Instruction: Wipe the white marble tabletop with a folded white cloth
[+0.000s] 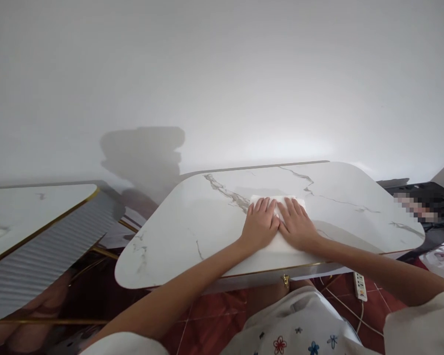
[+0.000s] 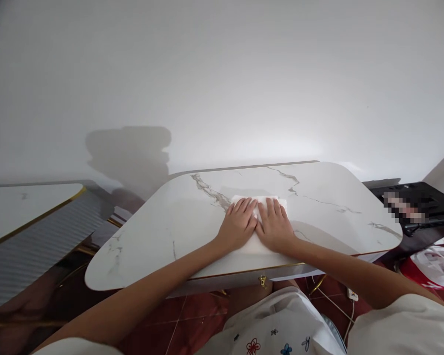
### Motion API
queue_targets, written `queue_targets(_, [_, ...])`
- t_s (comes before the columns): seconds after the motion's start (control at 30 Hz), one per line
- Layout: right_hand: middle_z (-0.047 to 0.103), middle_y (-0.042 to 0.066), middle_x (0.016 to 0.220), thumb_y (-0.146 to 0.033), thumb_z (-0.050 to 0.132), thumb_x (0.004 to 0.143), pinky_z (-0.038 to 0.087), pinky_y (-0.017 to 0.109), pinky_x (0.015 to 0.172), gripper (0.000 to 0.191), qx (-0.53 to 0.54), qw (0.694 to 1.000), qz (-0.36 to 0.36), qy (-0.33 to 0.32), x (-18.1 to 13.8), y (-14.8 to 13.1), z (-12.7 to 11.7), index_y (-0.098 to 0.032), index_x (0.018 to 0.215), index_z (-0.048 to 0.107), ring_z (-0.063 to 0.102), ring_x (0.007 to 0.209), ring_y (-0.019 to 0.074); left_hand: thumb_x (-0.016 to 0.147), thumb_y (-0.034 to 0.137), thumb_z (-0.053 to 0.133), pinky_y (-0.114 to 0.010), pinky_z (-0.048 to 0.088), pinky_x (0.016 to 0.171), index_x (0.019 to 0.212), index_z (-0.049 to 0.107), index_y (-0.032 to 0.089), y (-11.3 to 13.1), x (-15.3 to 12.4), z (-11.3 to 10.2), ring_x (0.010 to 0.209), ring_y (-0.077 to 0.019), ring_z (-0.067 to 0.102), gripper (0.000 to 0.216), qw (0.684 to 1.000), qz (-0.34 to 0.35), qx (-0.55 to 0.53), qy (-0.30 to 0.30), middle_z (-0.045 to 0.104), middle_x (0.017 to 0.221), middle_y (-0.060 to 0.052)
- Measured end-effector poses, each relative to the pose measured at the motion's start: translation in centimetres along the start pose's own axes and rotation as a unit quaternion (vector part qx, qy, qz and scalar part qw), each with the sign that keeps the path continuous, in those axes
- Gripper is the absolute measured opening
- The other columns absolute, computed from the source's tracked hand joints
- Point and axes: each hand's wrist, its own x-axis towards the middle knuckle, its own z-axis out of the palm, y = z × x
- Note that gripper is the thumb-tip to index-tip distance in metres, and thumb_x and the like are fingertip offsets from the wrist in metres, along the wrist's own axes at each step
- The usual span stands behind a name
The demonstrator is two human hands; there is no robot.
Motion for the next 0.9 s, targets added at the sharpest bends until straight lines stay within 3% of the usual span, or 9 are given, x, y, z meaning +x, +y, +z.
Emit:
queue_targets(0.1, [0.043,0.022,0.153,-0.032,0.041,0.098,0.034,0.053,0.113,0.054,-0.003,1.000,-0.010,0.023,-2.0,-0.8,-0.1,-0.010,0.147,0.046,0.037,0.142,0.0390,0.096,0.024,0.035,-0.054,0.031,0.116,0.144,0.047,0.013,0.8,-1.8,-0.4,0.141,-0.0307,0.039,0.051,1.000,0.016,0.010,-0.002,0.050,0.149,-0.015])
queue_targets(0.23, [0.043,0.020,0.154,-0.032,0.043,0.097,0.036,0.053,0.113,0.055,0.003,0.999,-0.012,0.043,-4.4,-0.7,-0.4,-0.012,0.148,0.046,0.035,0.144,0.0373,0.097,0.025,0.033,-0.059,0.027,0.117,0.147,0.043,0.010,2.6,-3.3,-1.3,0.143,-0.0330,0.035,0.053,0.999,0.001,0.006,-0.052,0.044,0.153,-0.017])
queue_targets(0.37, [0.038,0.014,0.158,-0.035,0.041,0.097,0.038,0.050,0.113,0.057,0.005,0.999,-0.022,0.036,-6.6,1.5,-1.0,-0.018,0.152,0.041,0.032,0.147,0.0328,0.096,0.028,0.034,-0.063,0.025,0.116,0.150,0.038,0.010,5.2,-3.7,-1.9,0.146,-0.0347,0.031,0.057,0.996,0.007,-0.023,-0.089,0.039,0.156,-0.018])
queue_targets(0.53, [0.035,0.010,0.160,-0.039,0.037,0.099,0.039,0.050,0.112,0.060,-0.007,1.000,-0.008,0.027,-7.9,5.0,-1.6,-0.024,0.157,0.030,0.028,0.148,0.0307,0.096,0.031,0.036,-0.064,0.022,0.118,0.150,0.036,0.010,7.7,-2.0,-1.4,0.147,-0.0350,0.027,0.058,0.992,0.025,-0.059,-0.110,0.036,0.158,-0.018])
queue_targets(0.7, [0.039,0.015,0.157,-0.041,0.034,0.100,0.038,0.052,0.112,0.058,-0.023,1.000,0.005,0.013,-6.2,6.8,-1.1,-0.017,0.152,0.039,0.031,0.146,0.0341,0.095,0.031,0.036,-0.063,0.020,0.118,0.149,0.037,0.010,7.6,0.7,-0.1,0.146,-0.0345,0.029,0.058,0.992,0.052,-0.056,-0.097,0.038,0.156,-0.019])
queue_targets(0.9, [0.038,0.017,0.157,-0.043,0.034,0.100,0.036,0.055,0.112,0.058,-0.011,0.999,0.025,-0.032,0.5,7.8,-0.2,-0.016,0.151,0.040,0.032,0.145,0.0371,0.095,0.027,0.036,-0.058,0.022,0.118,0.144,0.042,0.012,4.6,5.7,1.3,0.144,-0.0318,0.032,0.052,0.996,0.033,-0.034,-0.070,0.042,0.153,-0.017])
